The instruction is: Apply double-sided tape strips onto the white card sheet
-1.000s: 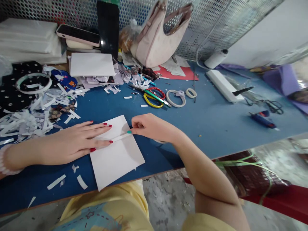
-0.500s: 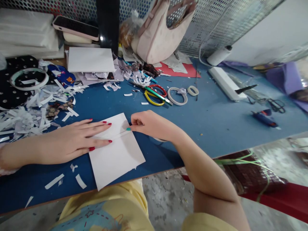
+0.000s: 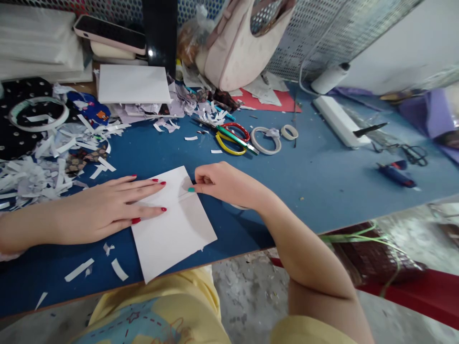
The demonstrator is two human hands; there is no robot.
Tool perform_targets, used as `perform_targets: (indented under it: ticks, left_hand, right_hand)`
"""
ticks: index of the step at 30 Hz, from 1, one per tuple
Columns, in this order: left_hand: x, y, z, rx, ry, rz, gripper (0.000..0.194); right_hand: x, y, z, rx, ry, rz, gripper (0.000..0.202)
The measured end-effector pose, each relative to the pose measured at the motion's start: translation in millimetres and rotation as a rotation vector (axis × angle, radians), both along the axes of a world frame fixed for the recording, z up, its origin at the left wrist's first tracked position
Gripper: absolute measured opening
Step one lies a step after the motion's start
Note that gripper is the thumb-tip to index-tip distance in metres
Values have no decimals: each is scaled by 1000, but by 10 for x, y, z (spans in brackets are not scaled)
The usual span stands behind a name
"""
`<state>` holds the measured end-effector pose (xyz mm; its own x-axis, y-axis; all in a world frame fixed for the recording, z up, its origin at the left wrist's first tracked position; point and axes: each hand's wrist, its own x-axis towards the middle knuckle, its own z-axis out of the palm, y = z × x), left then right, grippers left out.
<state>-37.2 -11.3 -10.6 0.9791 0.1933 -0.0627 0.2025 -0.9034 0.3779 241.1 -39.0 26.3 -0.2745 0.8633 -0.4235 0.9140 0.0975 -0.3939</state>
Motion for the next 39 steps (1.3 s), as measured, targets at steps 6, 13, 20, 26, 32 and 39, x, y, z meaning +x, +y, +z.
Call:
perform_targets:
  ticks: [6, 13, 20, 26, 32, 39]
  left_hand:
    - [1, 5, -17, -4, -31, -7, 47]
    - [-16, 10, -25, -8, -45, -2, 47]
    - [-64, -8, -30, 58, -65, -54, 50]
    - [-227, 79, 95, 67, -75, -123, 53]
    - [-282, 160, 162, 65, -179, -151, 30]
    - [-180, 41, 86, 6, -141, -109, 41]
  right_hand:
    - [51, 1, -53, 38, 40, 35, 20]
    - [67, -7, -76, 64, 46, 53, 23]
    - [46, -16, -64, 56, 18, 27, 21]
    - [69, -30, -92, 74, 29, 38, 22]
    - [65, -37, -106, 79, 30, 42, 23]
    - [15, -37, -80, 82, -32, 41, 24]
